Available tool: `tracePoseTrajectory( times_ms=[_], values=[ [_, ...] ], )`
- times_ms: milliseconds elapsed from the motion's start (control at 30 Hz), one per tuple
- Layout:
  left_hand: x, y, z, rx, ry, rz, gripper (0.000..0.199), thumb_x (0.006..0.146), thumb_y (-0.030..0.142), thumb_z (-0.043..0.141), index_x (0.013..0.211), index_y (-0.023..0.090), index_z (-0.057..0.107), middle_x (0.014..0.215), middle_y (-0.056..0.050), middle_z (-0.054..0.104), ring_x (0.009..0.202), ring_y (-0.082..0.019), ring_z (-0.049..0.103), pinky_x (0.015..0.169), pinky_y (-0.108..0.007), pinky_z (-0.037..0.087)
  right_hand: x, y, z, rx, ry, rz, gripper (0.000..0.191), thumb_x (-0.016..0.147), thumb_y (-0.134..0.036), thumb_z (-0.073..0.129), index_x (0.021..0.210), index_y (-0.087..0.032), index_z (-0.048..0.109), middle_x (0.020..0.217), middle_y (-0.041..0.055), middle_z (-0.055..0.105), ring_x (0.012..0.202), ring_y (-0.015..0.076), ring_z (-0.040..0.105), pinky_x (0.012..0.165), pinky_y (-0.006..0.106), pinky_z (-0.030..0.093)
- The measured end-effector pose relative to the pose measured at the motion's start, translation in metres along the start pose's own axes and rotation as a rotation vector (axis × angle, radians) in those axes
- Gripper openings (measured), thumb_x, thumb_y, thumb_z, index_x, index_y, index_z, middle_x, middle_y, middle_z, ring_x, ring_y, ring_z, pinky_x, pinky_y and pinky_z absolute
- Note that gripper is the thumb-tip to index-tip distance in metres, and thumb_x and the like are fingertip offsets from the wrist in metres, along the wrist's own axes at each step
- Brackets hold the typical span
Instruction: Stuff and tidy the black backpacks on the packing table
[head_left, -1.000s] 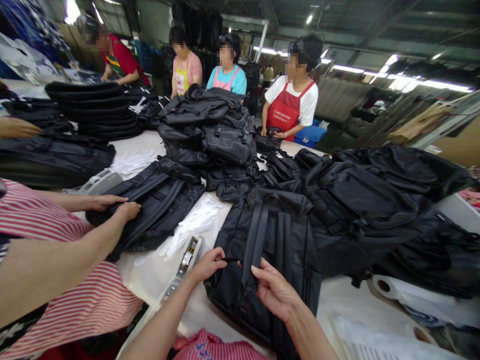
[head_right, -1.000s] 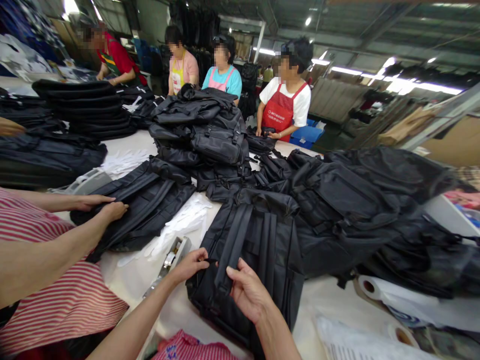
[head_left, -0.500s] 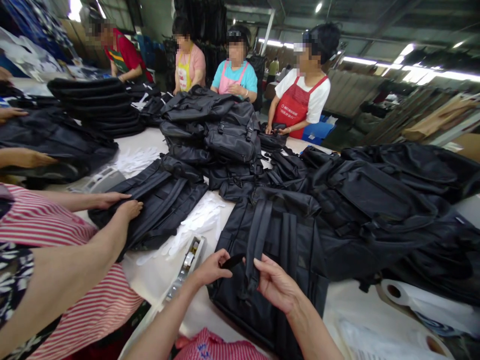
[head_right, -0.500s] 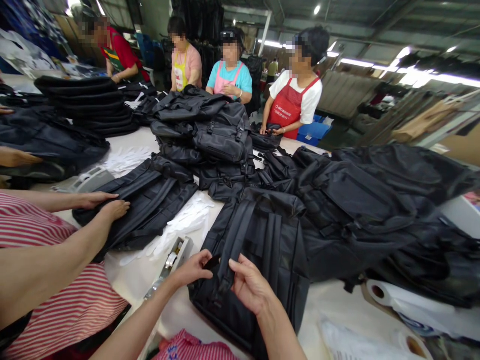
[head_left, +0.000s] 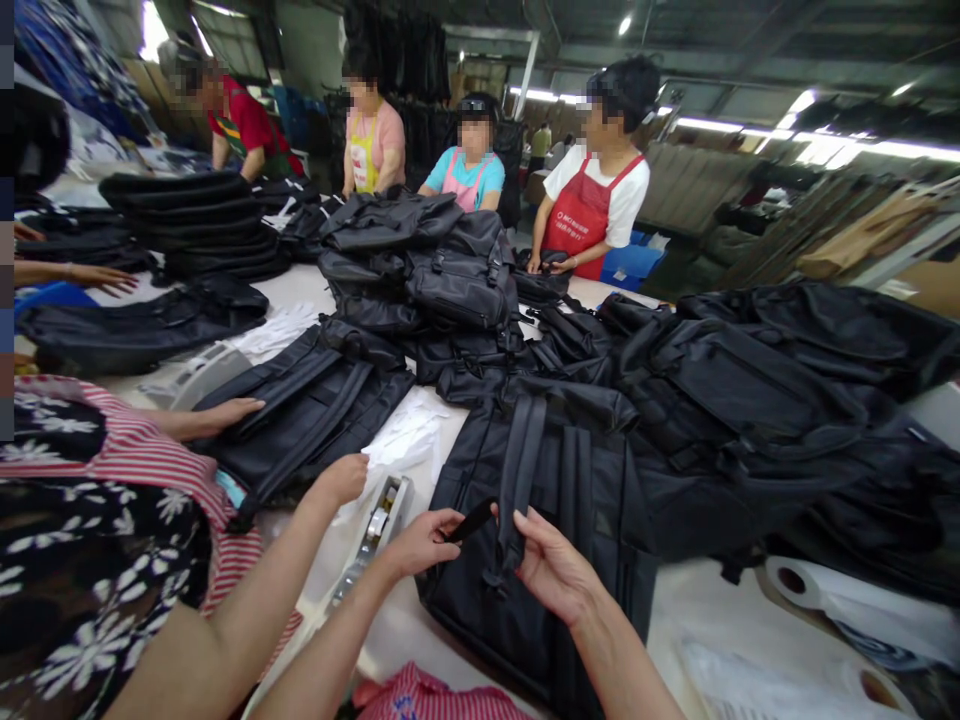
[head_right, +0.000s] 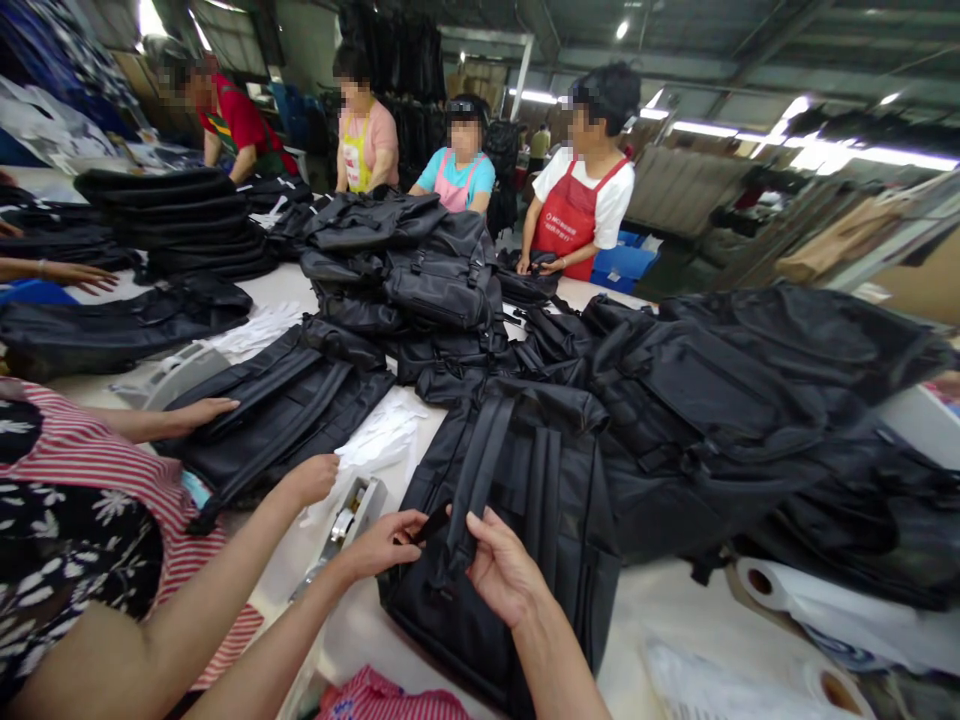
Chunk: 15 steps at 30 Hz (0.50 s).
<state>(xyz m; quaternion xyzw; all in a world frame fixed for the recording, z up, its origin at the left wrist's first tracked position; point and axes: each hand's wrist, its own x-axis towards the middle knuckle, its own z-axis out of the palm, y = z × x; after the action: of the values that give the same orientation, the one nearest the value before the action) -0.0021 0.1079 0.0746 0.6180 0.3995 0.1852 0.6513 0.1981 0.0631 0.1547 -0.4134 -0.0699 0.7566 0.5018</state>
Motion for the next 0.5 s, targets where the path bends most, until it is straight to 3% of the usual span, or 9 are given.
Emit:
tracePoseTrajectory(
  times_ms=[67,133,200,367,500],
  values=[
    [0.000,0.001,0.007,0.115,0.089,0.037,0.045,0.067,0.015,0.059,0.112,0.019,0.057,0.086,0.001,0.064,0.079,-0.015,0.058,0.069,-0.024,0.043,0.002,0.002,-0.001,-0.012,0.003,-0.001,0.027,0.068,-0.016,0.078,0.094,-0.013,0.070,0.084,0.0071,0.076,0.073,0.0179,0.071,0.076,0.032,0.055],
    [-0.002,0.002,0.017,0.212,0.204,0.100,0.044,0.071,0.014,0.057,0.115,0.021,0.054,0.092,-0.002,0.065,0.084,-0.016,0.058,0.075,-0.025,0.044,0.003,0.003,-0.003,-0.010,0.010,0.012,0.026,0.069,-0.016,0.078,0.094,-0.012,0.071,0.084,0.0069,0.076,0.074,0.0182,0.071,0.077,0.032,0.055],
    [-0.003,0.004,0.025,0.255,0.243,0.161,0.043,0.074,0.016,0.056,0.116,0.021,0.054,0.102,-0.004,0.065,0.093,-0.019,0.058,0.082,-0.028,0.044,0.004,0.004,-0.005,0.013,0.016,0.041,0.023,0.071,-0.016,0.076,0.092,-0.011,0.071,0.083,0.0071,0.076,0.075,0.0187,0.071,0.080,0.034,0.055],
    [-0.001,0.007,0.021,0.019,0.078,0.120,0.024,0.076,0.023,0.056,0.098,0.018,0.063,0.095,-0.004,0.067,0.093,-0.020,0.060,0.085,-0.030,0.044,0.002,0.003,-0.011,0.062,0.029,0.116,0.020,0.074,-0.015,0.073,0.093,-0.008,0.071,0.083,0.0085,0.076,0.079,0.0192,0.071,0.082,0.033,0.054],
    [0.003,0.003,0.003,-0.213,-0.055,-0.009,0.029,0.065,0.024,0.064,0.093,0.017,0.067,0.089,-0.002,0.068,0.087,-0.019,0.060,0.081,-0.029,0.043,-0.001,0.004,-0.012,0.055,0.038,0.072,0.022,0.072,-0.015,0.074,0.093,-0.009,0.071,0.082,0.0078,0.076,0.076,0.0180,0.071,0.077,0.031,0.054]
  ],
)
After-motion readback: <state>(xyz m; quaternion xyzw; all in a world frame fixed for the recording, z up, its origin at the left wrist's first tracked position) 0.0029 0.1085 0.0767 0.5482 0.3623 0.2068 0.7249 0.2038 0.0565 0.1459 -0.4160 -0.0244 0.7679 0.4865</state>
